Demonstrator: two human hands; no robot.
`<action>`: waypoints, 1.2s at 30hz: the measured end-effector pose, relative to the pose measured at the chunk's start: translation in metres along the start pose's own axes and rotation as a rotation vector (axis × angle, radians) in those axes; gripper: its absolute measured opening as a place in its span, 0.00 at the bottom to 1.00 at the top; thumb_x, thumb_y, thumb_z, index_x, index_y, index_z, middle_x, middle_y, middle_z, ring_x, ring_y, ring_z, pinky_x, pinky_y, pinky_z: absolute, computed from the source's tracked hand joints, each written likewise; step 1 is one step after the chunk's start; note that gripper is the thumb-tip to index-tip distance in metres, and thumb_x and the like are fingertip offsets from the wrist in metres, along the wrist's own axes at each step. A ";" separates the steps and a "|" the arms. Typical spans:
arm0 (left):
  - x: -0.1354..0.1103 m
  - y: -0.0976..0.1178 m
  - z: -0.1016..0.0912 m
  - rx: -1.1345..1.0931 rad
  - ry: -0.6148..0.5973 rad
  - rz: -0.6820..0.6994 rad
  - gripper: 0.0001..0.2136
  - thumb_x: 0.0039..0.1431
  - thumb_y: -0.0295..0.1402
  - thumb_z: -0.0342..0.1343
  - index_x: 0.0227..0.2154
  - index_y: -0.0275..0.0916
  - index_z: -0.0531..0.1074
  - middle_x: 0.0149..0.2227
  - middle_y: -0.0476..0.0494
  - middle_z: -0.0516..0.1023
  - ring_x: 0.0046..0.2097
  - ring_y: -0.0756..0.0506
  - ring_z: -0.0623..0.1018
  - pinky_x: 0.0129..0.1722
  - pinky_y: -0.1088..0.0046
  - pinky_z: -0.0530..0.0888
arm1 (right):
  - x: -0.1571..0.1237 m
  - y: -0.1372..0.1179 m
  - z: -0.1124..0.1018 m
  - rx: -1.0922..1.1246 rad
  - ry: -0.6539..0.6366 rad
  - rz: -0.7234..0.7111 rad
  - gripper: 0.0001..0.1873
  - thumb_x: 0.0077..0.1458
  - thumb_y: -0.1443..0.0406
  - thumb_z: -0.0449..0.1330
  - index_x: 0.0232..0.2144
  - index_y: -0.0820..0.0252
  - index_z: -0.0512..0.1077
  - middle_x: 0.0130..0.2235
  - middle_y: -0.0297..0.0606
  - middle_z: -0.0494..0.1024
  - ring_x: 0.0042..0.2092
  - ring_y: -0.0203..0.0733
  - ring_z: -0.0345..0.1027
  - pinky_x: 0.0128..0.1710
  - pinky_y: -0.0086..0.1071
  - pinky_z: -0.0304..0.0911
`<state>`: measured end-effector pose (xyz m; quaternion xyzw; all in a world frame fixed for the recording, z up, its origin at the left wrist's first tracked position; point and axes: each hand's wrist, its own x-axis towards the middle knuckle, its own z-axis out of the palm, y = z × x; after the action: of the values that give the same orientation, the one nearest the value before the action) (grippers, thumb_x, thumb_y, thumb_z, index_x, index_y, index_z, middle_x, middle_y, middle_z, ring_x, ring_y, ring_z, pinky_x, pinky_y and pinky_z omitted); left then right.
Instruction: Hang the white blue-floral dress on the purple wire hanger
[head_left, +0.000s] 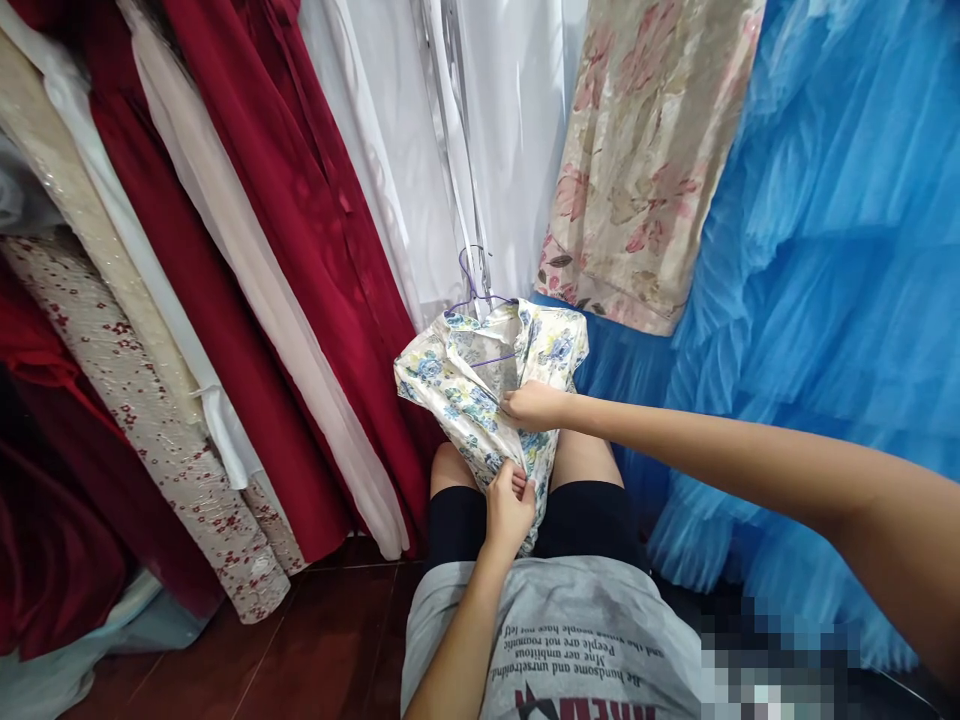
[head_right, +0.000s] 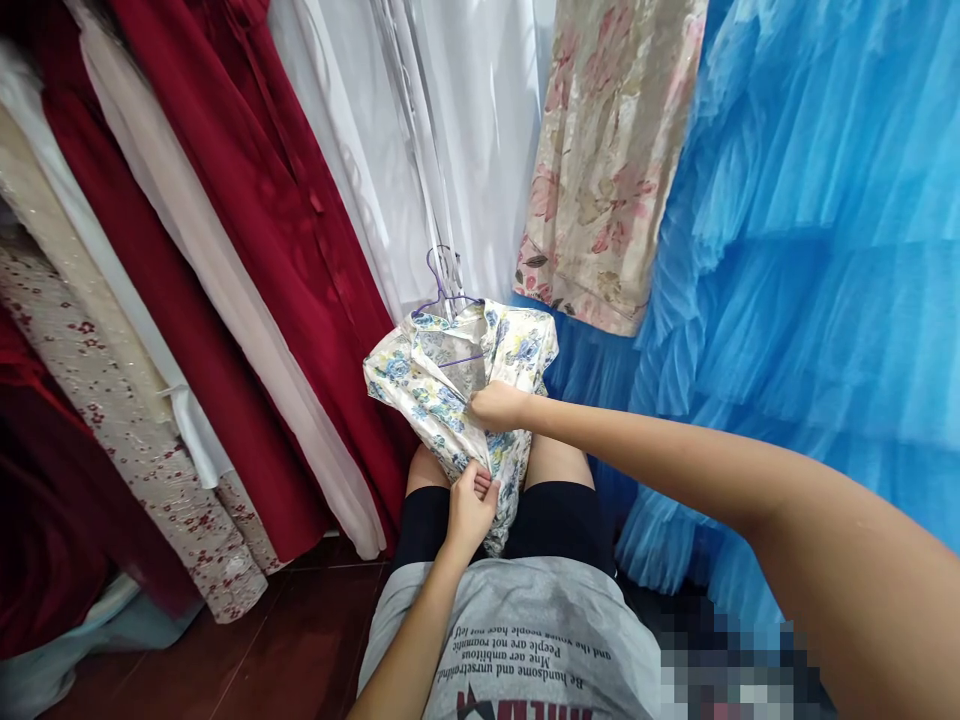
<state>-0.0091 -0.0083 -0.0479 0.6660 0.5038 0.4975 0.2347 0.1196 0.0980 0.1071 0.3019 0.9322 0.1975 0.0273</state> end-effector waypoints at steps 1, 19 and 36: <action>0.000 -0.001 0.000 -0.003 -0.002 -0.001 0.05 0.58 0.31 0.56 0.31 0.40 0.64 0.28 0.49 0.72 0.29 0.48 0.75 0.31 0.74 0.71 | -0.001 0.001 -0.001 -0.013 0.004 -0.008 0.13 0.62 0.67 0.52 0.39 0.69 0.75 0.39 0.53 0.79 0.36 0.48 0.75 0.32 0.34 0.60; 0.006 0.047 -0.016 0.371 -0.223 0.179 0.08 0.51 0.22 0.56 0.29 0.42 0.68 0.29 0.47 0.73 0.29 0.45 0.73 0.30 0.72 0.64 | 0.026 0.089 -0.138 -0.323 0.180 0.110 0.18 0.58 0.77 0.49 0.49 0.73 0.70 0.43 0.52 0.75 0.46 0.50 0.69 0.39 0.37 0.58; 0.225 0.161 -0.115 0.545 0.026 0.481 0.07 0.62 0.28 0.54 0.34 0.35 0.77 0.33 0.39 0.80 0.38 0.42 0.77 0.42 0.67 0.70 | 0.009 0.072 -0.101 -0.200 0.373 0.279 0.15 0.67 0.70 0.42 0.49 0.68 0.64 0.45 0.53 0.74 0.36 0.45 0.69 0.31 0.34 0.52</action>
<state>-0.0428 0.1117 0.2245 0.7972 0.4498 0.3944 -0.0815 0.1351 0.1211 0.2284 0.3818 0.8463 0.3429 -0.1431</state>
